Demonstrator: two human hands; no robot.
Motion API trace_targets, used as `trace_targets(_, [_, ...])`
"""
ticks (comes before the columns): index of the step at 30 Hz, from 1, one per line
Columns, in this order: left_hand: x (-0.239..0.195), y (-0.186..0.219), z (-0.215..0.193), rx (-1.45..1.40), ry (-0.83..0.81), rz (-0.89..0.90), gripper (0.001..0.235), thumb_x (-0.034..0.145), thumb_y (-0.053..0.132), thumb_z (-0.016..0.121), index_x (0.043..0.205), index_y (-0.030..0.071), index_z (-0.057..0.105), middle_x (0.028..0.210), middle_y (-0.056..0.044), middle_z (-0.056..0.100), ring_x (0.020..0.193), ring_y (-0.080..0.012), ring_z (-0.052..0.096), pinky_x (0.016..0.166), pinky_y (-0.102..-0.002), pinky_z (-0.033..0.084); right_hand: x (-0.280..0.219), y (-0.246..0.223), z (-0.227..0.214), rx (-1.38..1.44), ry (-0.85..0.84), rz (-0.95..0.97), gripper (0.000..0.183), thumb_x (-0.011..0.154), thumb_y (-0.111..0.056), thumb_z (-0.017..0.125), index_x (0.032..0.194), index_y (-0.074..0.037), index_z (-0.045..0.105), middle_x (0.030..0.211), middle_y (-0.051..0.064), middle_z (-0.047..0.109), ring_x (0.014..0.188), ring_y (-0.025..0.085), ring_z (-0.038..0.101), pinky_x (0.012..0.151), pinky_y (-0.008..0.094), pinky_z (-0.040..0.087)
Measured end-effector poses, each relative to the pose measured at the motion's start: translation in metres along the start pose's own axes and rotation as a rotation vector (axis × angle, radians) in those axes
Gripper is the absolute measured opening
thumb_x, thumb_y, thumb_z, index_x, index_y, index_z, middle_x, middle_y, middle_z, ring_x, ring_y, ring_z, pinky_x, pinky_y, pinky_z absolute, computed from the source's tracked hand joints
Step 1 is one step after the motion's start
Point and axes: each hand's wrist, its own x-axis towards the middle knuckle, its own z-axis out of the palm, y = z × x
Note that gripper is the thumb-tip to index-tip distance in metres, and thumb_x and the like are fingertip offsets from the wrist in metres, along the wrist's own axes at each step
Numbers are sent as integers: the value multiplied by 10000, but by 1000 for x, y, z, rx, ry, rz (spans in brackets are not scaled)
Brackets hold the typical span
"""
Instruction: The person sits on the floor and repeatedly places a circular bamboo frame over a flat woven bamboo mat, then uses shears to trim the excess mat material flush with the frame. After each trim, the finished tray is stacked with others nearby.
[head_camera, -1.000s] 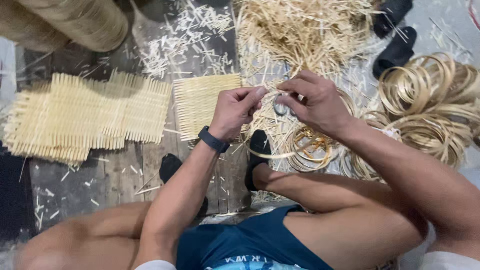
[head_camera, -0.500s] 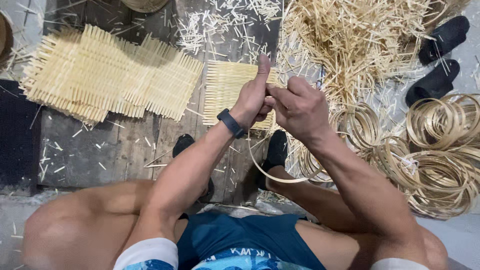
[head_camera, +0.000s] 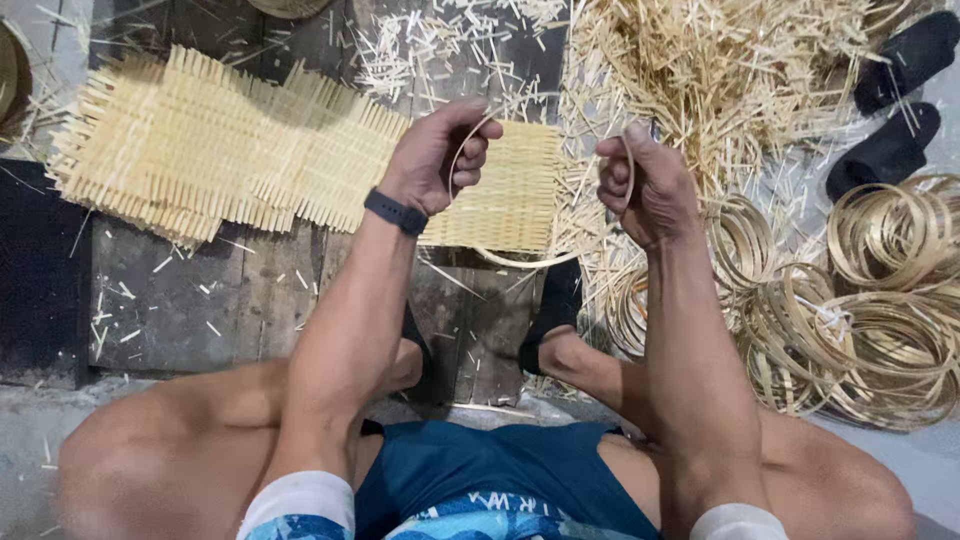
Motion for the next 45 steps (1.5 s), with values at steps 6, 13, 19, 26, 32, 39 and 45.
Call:
trace_targets(6, [8, -2, 5, -80, 53, 6, 284, 919, 228, 722, 703, 167, 547, 504, 86, 404, 387, -42, 294, 342, -219, 206, 10, 9, 2, -132, -94, 168, 440, 1013, -417, 682, 744, -75, 620, 540, -59, 363, 439, 66, 339, 350, 221, 273])
trace_targets(13, [15, -11, -19, -257, 60, 64, 348, 987, 263, 679, 692, 103, 588, 507, 43, 406, 424, -82, 286, 393, -245, 214, 5, 36, 12, 304, 197, 37, 407, 977, -403, 663, 735, -83, 599, 609, 27, 423, 557, 178, 452, 501, 318, 367])
trace_targets(19, [12, -15, -24, -263, 9, 63, 387, 990, 231, 689, 642, 121, 561, 497, 52, 397, 397, -76, 268, 354, -239, 207, 14, 54, 10, 409, 254, 58, 593, 967, -378, 698, 530, -196, 342, 492, -31, 268, 410, 101, 294, 351, 264, 222])
trace_targets(26, [26, -44, -61, -65, 346, 184, 163, 899, 244, 699, 794, 121, 683, 567, 55, 448, 470, -62, 367, 412, -223, 295, 24, 60, -4, -137, 322, 11, 168, 874, -246, 675, 822, -89, 707, 683, 13, 609, 580, 93, 571, 498, 246, 502])
trace_targets(32, [57, -89, -141, 774, 586, 487, 157, 779, 80, 790, 927, 41, 757, 824, -43, 727, 721, -131, 665, 667, -279, 546, 64, 136, -35, -690, 493, -6, 160, 826, -124, 784, 954, -29, 783, 806, 93, 761, 653, 156, 708, 557, 302, 596])
trace_targets(39, [63, -108, -170, 1178, 763, 298, 266, 687, 115, 848, 947, 69, 815, 839, -112, 780, 755, -200, 755, 749, -311, 589, 77, 190, -62, -1058, 495, -141, 177, 778, -107, 808, 938, -33, 812, 775, 123, 774, 682, 186, 744, 692, 320, 586])
trace_targets(45, [66, -96, -162, 1164, 835, 236, 294, 626, 117, 888, 907, 73, 815, 817, -99, 794, 756, -203, 772, 767, -310, 597, 82, 183, -62, -1075, 504, -72, 177, 774, -140, 817, 930, -57, 815, 780, 117, 777, 691, 196, 753, 702, 318, 591])
